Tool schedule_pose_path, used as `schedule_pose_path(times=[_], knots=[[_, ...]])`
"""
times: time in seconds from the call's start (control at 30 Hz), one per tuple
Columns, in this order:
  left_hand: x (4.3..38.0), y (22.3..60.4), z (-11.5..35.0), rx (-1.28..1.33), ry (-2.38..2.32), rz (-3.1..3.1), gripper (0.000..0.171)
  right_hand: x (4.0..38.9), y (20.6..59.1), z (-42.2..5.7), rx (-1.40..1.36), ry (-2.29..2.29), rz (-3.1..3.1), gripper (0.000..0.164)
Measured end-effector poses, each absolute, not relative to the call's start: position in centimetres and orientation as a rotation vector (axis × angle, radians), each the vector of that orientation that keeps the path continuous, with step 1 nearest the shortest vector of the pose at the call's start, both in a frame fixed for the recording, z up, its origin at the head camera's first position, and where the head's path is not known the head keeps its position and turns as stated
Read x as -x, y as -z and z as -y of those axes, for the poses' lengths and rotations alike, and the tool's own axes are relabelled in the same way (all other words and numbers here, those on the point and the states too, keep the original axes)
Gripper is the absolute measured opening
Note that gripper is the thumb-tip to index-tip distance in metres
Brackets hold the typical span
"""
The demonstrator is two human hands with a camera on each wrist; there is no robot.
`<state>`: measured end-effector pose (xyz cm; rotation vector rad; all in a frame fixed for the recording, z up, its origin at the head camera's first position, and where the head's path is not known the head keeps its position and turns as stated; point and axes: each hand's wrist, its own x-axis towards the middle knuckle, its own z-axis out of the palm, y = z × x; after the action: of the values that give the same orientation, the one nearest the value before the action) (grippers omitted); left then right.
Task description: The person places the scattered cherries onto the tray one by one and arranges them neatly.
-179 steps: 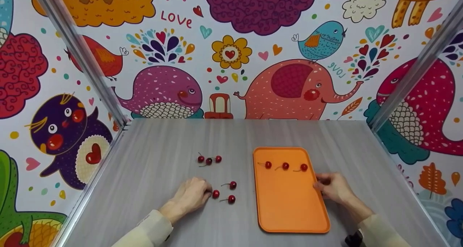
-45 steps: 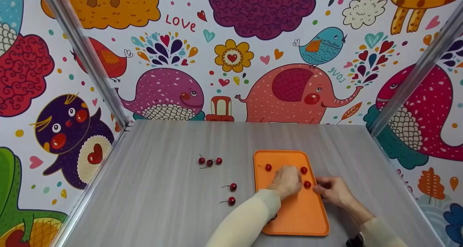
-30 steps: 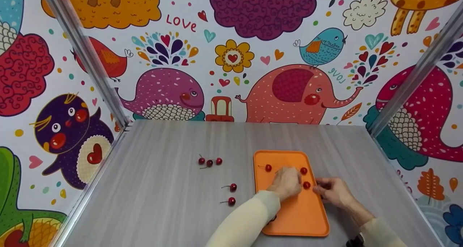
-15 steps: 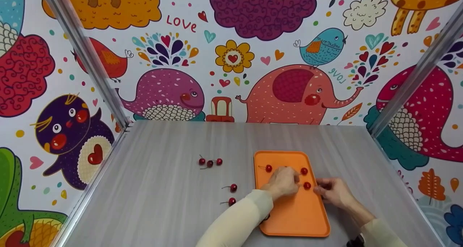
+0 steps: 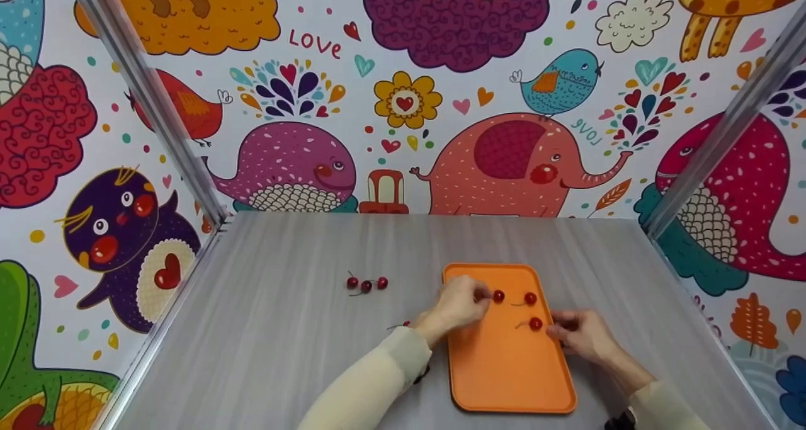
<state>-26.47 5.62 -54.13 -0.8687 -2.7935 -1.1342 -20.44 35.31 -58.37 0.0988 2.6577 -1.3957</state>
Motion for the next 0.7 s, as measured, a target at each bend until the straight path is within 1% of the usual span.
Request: schedule_pose_path(times=[0.13, 0.4, 0.53, 0.7], knots=[[26.6, 53.7, -3.2, 0.863, 1.151, 2.752, 0.018, 20.5, 58.4, -35.4, -0.075, 1.4, -2.649, 0.04], [26.2, 53.7, 1.4, 0.767, 1.188, 2.818, 0.021, 21.0, 58.4, -35.6, -0.196, 1.401, -2.56, 0.04], [25.8, 53.8, 3.8, 0.703, 1.189, 2.877, 0.024, 21.1, 58.4, -35.7, -0.179, 1.415, -2.544, 0.043], [25.5, 54.1, 6.6, 0.662, 1.185, 2.905, 0.023, 21.2, 58.2, -35.7, -0.122, 1.42, -2.554, 0.044]])
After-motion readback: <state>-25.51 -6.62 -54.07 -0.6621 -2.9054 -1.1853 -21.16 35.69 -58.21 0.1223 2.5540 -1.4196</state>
